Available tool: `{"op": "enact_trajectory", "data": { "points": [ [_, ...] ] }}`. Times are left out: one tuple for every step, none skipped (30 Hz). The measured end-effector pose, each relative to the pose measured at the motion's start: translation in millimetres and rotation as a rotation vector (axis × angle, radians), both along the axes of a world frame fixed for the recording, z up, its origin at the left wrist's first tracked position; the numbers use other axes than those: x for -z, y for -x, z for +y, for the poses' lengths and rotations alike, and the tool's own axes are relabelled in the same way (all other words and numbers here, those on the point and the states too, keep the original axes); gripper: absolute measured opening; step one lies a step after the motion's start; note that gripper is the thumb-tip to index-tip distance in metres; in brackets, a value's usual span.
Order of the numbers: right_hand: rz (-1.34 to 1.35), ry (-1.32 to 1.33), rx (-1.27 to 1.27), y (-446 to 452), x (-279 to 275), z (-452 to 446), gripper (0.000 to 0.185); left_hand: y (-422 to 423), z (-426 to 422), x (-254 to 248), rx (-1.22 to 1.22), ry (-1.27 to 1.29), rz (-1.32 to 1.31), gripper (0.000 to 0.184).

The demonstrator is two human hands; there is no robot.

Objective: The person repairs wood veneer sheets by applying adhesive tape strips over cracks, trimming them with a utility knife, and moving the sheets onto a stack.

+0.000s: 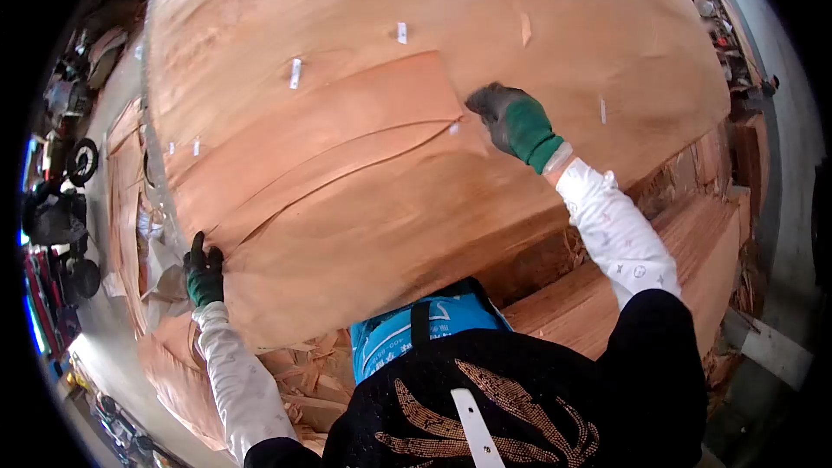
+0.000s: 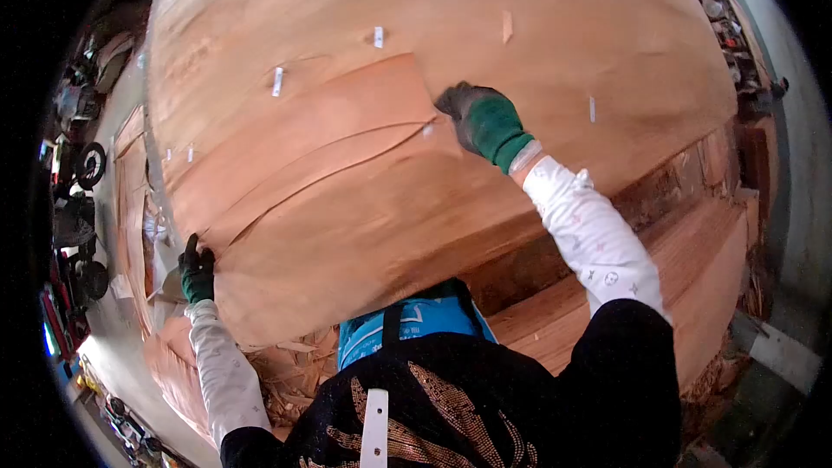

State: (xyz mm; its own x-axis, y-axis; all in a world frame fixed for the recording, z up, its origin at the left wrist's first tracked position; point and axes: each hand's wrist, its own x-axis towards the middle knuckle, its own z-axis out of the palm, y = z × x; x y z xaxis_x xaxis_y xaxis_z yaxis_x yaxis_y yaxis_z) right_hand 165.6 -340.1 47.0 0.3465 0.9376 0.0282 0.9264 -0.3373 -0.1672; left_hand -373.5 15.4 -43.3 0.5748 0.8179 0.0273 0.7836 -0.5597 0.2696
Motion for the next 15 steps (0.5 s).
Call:
{"op": "enact_trajectory", "data": {
  "points": [
    [0.249,-0.114,0.082,5,-5,19,0.021,-7,-7,-8,-0.002,-0.034,0.01,0.061],
    [0.504,-0.222,0.166,17,-7,45,0.02,-7,-10,-10,-0.064,0.012,0.0,0.066],
    [0.763,-0.33,0.245,31,-9,72,0.02,-12,-14,-16,-0.14,0.089,-0.03,0.063],
    [0.974,-0.198,0.29,45,-14,98,0.02,-12,-17,-11,-0.173,0.076,-0.095,0.059],
    [1.182,-0.054,0.331,59,-16,121,0.023,-7,-17,-1,-0.206,0.063,-0.159,0.056],
    [0.934,0.059,0.131,59,10,144,0.025,-1,-12,5,-0.223,0.11,-0.151,0.057],
    [0.723,0.056,0.152,45,55,168,0.031,-2,-15,8,-0.174,0.029,-0.207,0.046],
    [0.515,0.063,0.186,30,101,192,0.039,-6,-16,3,-0.094,-0.068,-0.146,0.04],
    [0.454,-0.192,0.334,16,87,197,0.041,-9,-17,-2,-0.012,-0.154,-0.089,0.034],
    [0.54,-0.236,0.359,13,57,191,0.03,-7,-17,0,-0.021,-0.153,-0.054,0.031],
    [0.623,-0.279,0.391,20,31,176,0.027,-4,-16,2,-0.025,-0.148,-0.021,0.028],
    [0.34,-0.467,0.001,32,39,153,0.031,-7,-16,2,-0.021,-0.146,0.008,0.026],
    [0.29,-0.348,-0.108,53,31,127,0.036,-13,-23,-7,-0.036,-0.094,-0.058,0.025],
    [0.225,-0.138,-0.287,74,18,100,0.037,6,-13,14,0.108,-0.188,-0.031,0.025],
    [0.371,0.122,-0.208,97,-1,79,0.035,28,4,37,0.249,-0.289,-0.005,0.025]
  ]
}}
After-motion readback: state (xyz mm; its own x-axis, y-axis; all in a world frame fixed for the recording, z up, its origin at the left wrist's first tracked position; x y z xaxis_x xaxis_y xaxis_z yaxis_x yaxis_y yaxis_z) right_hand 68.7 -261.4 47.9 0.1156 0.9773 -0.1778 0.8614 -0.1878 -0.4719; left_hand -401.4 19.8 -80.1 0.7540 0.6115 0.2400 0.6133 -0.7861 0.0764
